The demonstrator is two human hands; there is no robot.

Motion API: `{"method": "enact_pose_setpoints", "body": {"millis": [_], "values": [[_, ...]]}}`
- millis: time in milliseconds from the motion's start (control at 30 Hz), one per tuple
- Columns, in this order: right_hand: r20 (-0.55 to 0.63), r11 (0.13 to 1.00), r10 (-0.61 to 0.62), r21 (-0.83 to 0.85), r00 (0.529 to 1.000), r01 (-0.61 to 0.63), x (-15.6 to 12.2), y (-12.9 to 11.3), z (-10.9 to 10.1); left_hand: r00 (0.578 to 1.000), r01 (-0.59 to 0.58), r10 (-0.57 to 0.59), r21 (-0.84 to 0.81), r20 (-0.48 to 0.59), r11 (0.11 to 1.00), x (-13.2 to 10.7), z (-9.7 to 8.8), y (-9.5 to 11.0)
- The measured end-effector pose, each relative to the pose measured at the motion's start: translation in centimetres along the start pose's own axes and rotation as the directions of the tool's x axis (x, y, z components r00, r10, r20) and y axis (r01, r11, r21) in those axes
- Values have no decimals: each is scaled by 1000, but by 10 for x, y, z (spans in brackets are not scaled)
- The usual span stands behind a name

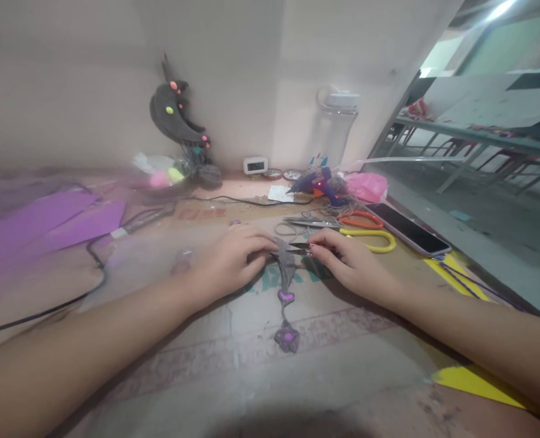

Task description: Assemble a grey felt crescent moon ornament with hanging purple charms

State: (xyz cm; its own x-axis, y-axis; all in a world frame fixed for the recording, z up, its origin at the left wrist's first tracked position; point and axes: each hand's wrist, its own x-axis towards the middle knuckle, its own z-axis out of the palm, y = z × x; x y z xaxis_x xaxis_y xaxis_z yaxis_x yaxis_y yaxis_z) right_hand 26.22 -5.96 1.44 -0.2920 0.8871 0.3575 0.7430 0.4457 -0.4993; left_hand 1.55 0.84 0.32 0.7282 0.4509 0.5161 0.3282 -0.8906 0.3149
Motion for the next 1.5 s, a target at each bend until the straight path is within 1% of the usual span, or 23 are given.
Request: {"method": "enact_pose_setpoints", "body": {"millis": [167,333,500,667,867,967,1033,1100,1167,1300,1500], "values": [[46,996,-7,-90,999,11,2,8,-1,999,-42,43,-30,18,999,1,1,2],[106,992,-63,-102,992,74,-1,2,-2,997,-64,64,-9,37,998,1,-1,4],[127,990,-45,-129,991,62,0,1,-1,994,-74,72,29,78,997,1,0,4],[175,982,-59,-167,983,89,0,1,0,993,-82,77,49,89,995,0,2,3],[185,977,-80,-180,979,114,0,0,0,992,-70,64,45,108,997,0,2,2],[170,983,-66,-160,983,94,0,0,0,995,-9,5,39,99,999,0,1,4],[115,989,-58,-131,992,73,-1,1,-1,995,28,-32,45,98,999,0,0,5],[37,992,-57,-111,998,61,-2,2,0,994,34,-39,49,105,998,0,0,6],[-8,992,-58,-111,998,57,-2,3,0,994,29,-34,49,107,998,0,1,6],[29,987,-63,-144,998,66,1,2,2,993,29,-34,40,114,999,1,0,7],[86,975,-106,-189,991,120,2,1,2,994,33,-37,38,105,999,1,1,6]]}}
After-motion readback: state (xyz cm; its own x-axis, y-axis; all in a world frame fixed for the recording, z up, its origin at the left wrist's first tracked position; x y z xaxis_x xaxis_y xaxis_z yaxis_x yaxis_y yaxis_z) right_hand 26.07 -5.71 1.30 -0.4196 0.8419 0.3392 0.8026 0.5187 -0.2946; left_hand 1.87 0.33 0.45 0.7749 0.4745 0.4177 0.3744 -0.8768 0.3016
